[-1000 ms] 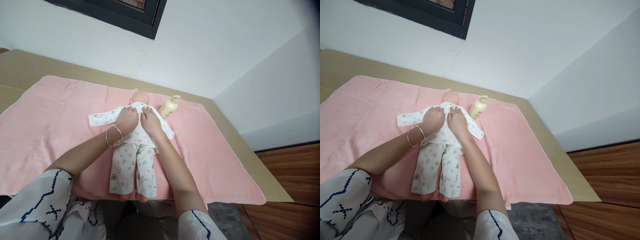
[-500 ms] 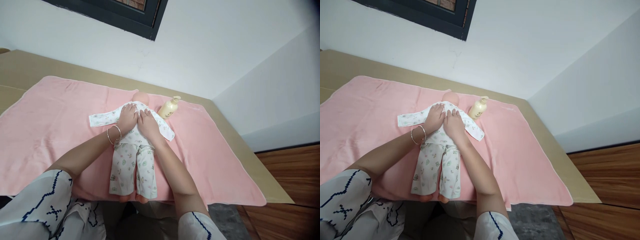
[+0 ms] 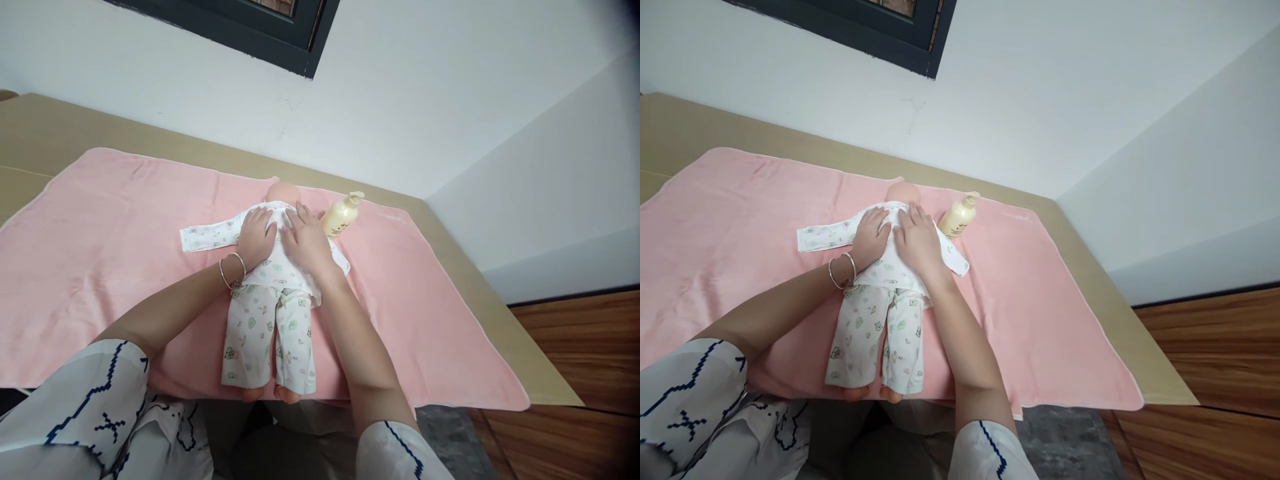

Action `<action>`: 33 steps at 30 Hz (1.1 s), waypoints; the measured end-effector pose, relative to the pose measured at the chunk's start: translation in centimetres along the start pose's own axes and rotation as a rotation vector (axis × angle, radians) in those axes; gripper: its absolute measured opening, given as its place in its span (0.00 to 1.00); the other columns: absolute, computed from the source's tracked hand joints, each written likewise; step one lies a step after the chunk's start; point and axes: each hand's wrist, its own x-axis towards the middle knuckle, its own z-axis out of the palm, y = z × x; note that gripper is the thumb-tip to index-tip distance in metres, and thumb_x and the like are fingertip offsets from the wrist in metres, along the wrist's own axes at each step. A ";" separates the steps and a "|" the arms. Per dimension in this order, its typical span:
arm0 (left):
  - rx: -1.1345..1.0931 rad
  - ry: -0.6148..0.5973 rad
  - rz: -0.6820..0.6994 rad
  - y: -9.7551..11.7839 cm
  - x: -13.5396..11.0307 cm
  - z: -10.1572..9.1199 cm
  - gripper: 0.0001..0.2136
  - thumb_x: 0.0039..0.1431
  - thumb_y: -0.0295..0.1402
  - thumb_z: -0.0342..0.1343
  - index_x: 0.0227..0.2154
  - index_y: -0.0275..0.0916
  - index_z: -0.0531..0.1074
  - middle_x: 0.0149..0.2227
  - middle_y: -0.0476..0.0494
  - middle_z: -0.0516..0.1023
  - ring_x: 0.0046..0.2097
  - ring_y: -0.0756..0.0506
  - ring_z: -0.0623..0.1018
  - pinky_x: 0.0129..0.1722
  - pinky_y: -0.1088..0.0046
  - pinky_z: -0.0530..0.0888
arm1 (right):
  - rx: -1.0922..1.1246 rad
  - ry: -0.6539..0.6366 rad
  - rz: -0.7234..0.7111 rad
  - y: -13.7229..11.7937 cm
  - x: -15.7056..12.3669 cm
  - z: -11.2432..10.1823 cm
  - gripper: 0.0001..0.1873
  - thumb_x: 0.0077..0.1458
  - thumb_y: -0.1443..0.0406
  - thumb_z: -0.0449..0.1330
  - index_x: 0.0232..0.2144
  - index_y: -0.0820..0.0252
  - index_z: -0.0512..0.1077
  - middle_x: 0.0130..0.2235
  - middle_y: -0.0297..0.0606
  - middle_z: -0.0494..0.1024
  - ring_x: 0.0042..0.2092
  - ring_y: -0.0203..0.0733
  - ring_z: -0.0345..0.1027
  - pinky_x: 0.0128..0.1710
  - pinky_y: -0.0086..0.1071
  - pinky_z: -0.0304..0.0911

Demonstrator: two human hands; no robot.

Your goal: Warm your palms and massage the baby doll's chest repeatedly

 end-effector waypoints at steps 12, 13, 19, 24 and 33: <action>-0.005 0.026 0.003 -0.1 -0.2 0.1 0.20 0.68 0.33 0.43 0.55 0.34 0.72 0.60 0.37 0.75 0.65 0.40 0.70 0.70 0.53 0.63 | 0.217 0.165 0.077 1.0 0.5 2.9 0.27 0.64 0.63 0.47 0.62 0.62 0.66 0.70 0.46 0.59 0.73 0.49 0.47 0.72 0.55 0.42; -0.008 0.026 0.002 -0.1 -0.2 0.1 0.20 0.67 0.33 0.43 0.56 0.34 0.72 0.60 0.37 0.75 0.65 0.40 0.70 0.70 0.53 0.62 | 0.198 0.121 0.073 0.9 0.5 3.0 0.27 0.64 0.62 0.47 0.62 0.61 0.67 0.70 0.46 0.59 0.73 0.51 0.47 0.72 0.58 0.41; -0.011 0.018 0.013 -0.2 -0.1 0.1 0.19 0.67 0.33 0.44 0.55 0.33 0.72 0.60 0.37 0.75 0.65 0.40 0.70 0.70 0.56 0.63 | 0.208 0.158 0.108 0.7 0.5 2.6 0.25 0.64 0.62 0.49 0.60 0.63 0.70 0.69 0.47 0.62 0.73 0.54 0.46 0.71 0.54 0.46; 0.066 0.014 0.006 0.4 -0.2 -0.1 0.20 0.68 0.31 0.41 0.56 0.31 0.72 0.60 0.35 0.75 0.65 0.39 0.70 0.70 0.56 0.62 | 0.137 0.095 0.073 0.1 0.3 3.2 0.25 0.66 0.63 0.46 0.60 0.62 0.70 0.68 0.45 0.63 0.72 0.53 0.49 0.71 0.54 0.44; -0.215 -0.026 0.045 5.0 -1.0 -1.8 0.25 0.63 0.28 0.45 0.64 0.35 0.61 0.65 0.36 0.68 0.68 0.40 0.66 0.73 0.52 0.55 | -0.079 0.154 0.090 0.5 0.5 -0.2 0.28 0.61 0.69 0.46 0.61 0.68 0.68 0.66 0.54 0.66 0.68 0.59 0.57 0.70 0.58 0.46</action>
